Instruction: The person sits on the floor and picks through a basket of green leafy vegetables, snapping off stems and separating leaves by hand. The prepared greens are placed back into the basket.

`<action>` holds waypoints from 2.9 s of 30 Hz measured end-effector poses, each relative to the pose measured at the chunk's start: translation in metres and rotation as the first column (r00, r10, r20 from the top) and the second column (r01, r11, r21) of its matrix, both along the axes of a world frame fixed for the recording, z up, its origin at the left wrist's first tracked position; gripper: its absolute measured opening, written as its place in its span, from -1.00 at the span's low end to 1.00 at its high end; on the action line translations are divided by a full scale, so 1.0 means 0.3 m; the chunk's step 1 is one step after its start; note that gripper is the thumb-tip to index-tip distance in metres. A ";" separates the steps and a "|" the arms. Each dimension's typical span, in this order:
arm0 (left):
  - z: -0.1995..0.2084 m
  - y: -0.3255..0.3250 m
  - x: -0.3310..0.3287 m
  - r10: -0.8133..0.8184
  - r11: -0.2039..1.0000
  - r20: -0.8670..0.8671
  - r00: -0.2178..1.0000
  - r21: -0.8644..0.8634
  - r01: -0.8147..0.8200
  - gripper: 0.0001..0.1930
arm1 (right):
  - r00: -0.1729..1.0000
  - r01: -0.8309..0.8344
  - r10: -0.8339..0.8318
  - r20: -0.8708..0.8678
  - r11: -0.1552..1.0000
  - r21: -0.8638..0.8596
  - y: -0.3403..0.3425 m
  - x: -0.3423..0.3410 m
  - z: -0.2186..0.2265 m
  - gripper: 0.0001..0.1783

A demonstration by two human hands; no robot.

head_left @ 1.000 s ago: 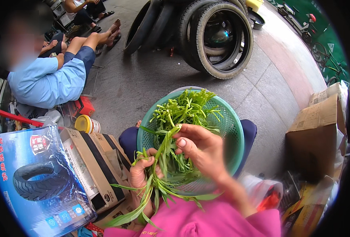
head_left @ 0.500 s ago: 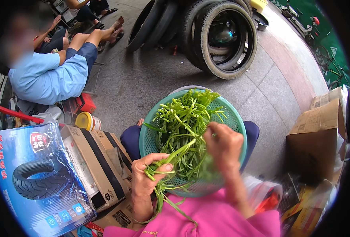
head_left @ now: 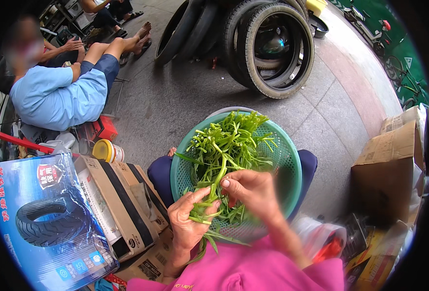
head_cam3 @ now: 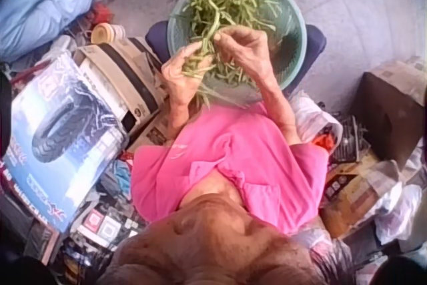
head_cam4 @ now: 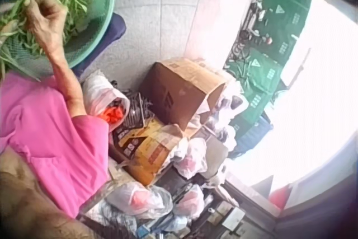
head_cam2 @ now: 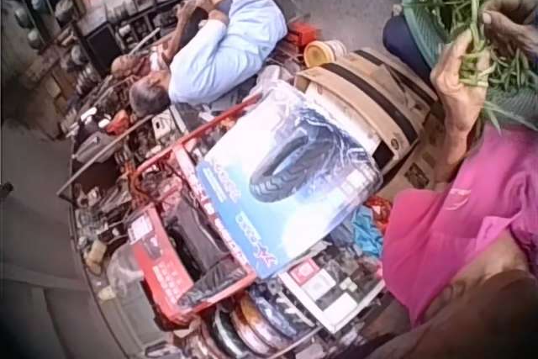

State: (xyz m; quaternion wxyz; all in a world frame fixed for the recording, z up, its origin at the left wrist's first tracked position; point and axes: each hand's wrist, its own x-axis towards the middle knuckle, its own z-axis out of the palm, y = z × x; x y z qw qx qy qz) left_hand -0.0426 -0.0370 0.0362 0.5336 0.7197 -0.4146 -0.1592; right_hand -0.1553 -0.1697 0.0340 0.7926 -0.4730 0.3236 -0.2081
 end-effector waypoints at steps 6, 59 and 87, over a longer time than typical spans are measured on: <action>0.014 0.021 0.003 0.004 0.999 -0.251 0.968 0.036 0.005 -0.63 | 0.999 -0.038 0.036 -0.030 0.998 -0.045 -0.031 -0.006 -0.007 -0.79; -0.072 -0.032 0.112 -0.328 0.940 -0.267 0.906 0.008 0.342 -0.59 | 0.970 -0.115 0.163 -0.179 -0.339 -0.934 -0.224 0.038 0.058 -0.80; -0.066 -0.003 0.170 0.093 0.972 -0.705 0.703 -0.090 -0.219 -0.85 | 0.980 -0.196 0.107 -0.165 0.453 -0.870 -0.084 -0.157 0.078 -0.82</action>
